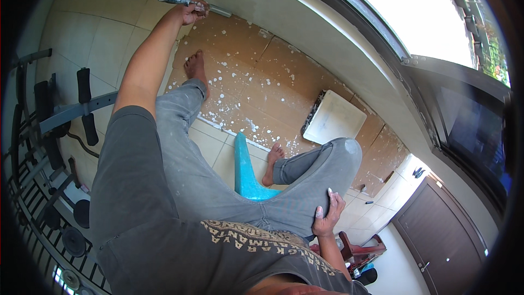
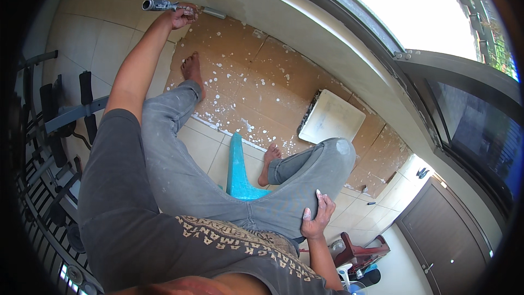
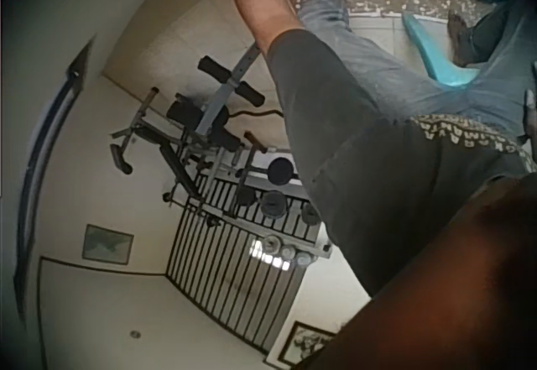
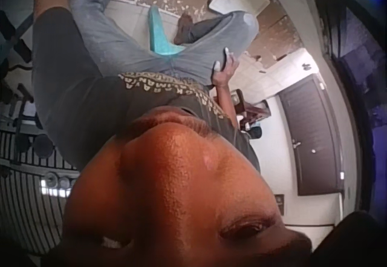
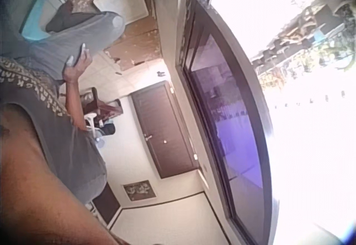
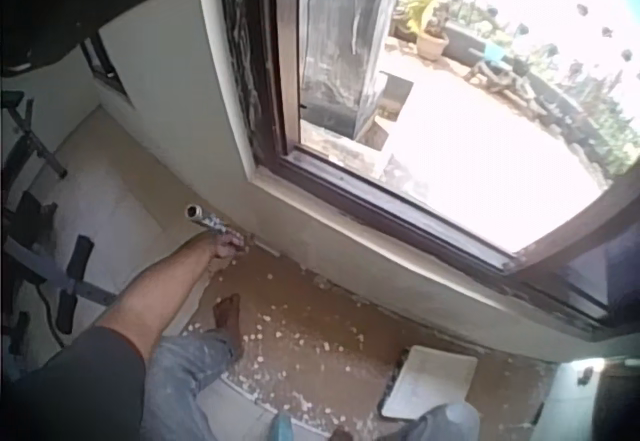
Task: The person coats a paint roller in a paint tray and paints the wall beneath the window using the paint roller.
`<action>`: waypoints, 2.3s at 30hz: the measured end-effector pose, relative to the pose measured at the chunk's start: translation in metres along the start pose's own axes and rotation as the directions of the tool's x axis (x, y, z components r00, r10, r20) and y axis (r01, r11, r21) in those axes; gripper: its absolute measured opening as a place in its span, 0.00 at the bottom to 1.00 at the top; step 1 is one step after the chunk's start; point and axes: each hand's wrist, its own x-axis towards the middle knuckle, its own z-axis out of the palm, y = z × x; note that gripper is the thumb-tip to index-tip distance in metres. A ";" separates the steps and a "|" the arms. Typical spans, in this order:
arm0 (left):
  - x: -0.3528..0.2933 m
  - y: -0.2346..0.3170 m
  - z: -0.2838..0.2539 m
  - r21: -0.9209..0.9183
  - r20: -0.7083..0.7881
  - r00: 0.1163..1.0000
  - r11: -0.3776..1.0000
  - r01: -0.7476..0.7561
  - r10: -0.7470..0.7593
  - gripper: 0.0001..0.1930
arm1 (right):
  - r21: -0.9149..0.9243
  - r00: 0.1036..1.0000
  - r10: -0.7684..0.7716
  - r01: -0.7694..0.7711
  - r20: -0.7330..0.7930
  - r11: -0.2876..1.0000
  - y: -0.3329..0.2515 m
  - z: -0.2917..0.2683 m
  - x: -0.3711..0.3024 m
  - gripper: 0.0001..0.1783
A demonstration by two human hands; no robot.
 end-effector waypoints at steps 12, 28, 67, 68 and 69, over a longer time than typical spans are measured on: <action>-0.133 0.034 0.077 -0.053 -0.097 0.989 0.992 -0.115 0.109 0.09 | 0.072 0.997 -0.039 0.044 -0.069 0.996 0.011 -0.002 -0.005 0.32; -0.374 -0.135 0.256 -0.068 0.125 0.910 0.918 -0.390 0.395 0.17 | 0.097 0.968 -0.184 0.203 -0.171 0.974 0.001 -0.014 -0.035 0.23; -0.283 -0.208 0.260 0.720 0.185 0.925 0.595 -0.358 0.332 0.23 | 0.354 0.457 -0.688 0.886 -0.564 0.298 -0.386 -0.064 0.252 0.22; -0.282 -0.212 0.251 0.810 0.213 0.913 0.459 -0.365 0.349 0.23 | 0.317 0.490 -0.676 0.872 -0.551 0.374 -0.404 -0.064 0.245 0.26; -0.281 -0.213 0.250 0.805 0.210 0.912 0.467 -0.366 0.353 0.23 | 0.308 0.437 -0.723 0.898 -0.535 0.315 -0.413 -0.070 0.249 0.26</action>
